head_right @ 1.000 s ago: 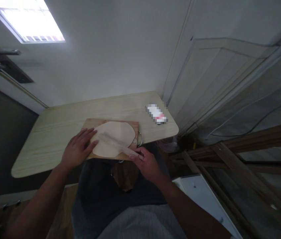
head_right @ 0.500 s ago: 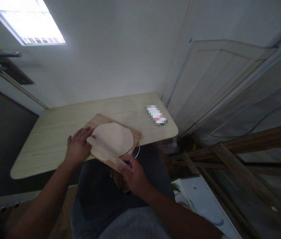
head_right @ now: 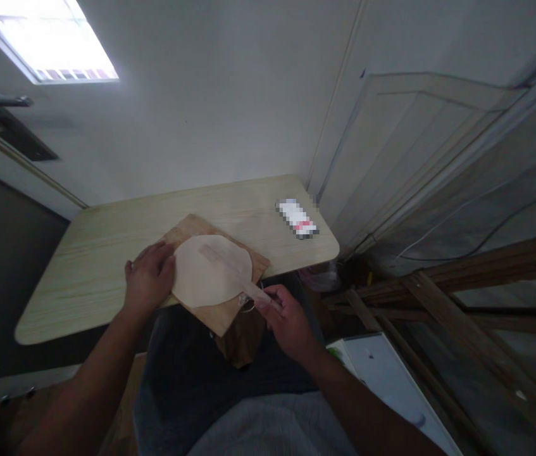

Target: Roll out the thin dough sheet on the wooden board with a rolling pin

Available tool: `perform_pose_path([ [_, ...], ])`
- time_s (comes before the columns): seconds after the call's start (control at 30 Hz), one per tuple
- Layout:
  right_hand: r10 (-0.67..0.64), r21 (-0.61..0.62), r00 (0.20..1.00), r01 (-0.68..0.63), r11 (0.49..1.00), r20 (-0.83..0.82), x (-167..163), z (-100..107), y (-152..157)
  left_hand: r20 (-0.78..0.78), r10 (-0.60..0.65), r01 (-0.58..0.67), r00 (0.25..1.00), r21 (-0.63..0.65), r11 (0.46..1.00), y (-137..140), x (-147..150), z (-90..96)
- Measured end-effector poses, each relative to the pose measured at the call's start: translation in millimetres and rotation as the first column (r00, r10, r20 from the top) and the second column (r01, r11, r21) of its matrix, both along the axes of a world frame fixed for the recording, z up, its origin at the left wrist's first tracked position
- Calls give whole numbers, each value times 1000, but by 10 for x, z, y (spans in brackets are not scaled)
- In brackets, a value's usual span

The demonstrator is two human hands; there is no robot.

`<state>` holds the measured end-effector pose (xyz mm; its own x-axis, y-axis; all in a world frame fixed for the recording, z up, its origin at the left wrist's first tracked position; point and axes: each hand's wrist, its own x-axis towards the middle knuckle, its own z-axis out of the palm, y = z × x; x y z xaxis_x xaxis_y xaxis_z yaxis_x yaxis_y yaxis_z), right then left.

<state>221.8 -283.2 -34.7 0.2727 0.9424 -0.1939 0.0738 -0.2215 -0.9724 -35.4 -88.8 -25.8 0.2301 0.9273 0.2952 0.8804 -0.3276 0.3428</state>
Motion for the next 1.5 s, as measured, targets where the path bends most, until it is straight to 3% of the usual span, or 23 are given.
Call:
perform_pose_path([
  [0.1,-4,-13,985,6,1000,174,196,-23,5,35,-64,62,997,37,997,6,165,51],
  [0.23,41,-12,974,-39,999,225,292,-33,66,61,-196,193,979,53,980,24,603,153],
  [0.37,24,-15,954,-21,1000,299,314,-8,122,-38,-317,317,948,-5,948,99,1063,165],
  [0.47,0,-27,938,10,1000,346,352,11,137,-117,-378,375,918,-48,926,187,1248,119],
  [0.83,-37,-19,924,48,999,380,454,-43,153,-174,-402,380,899,-144,914,313,1461,179],
  [1.5,-108,-13,932,120,993,345,527,-42,265,-195,-390,372,900,-125,920,437,1642,154],
])
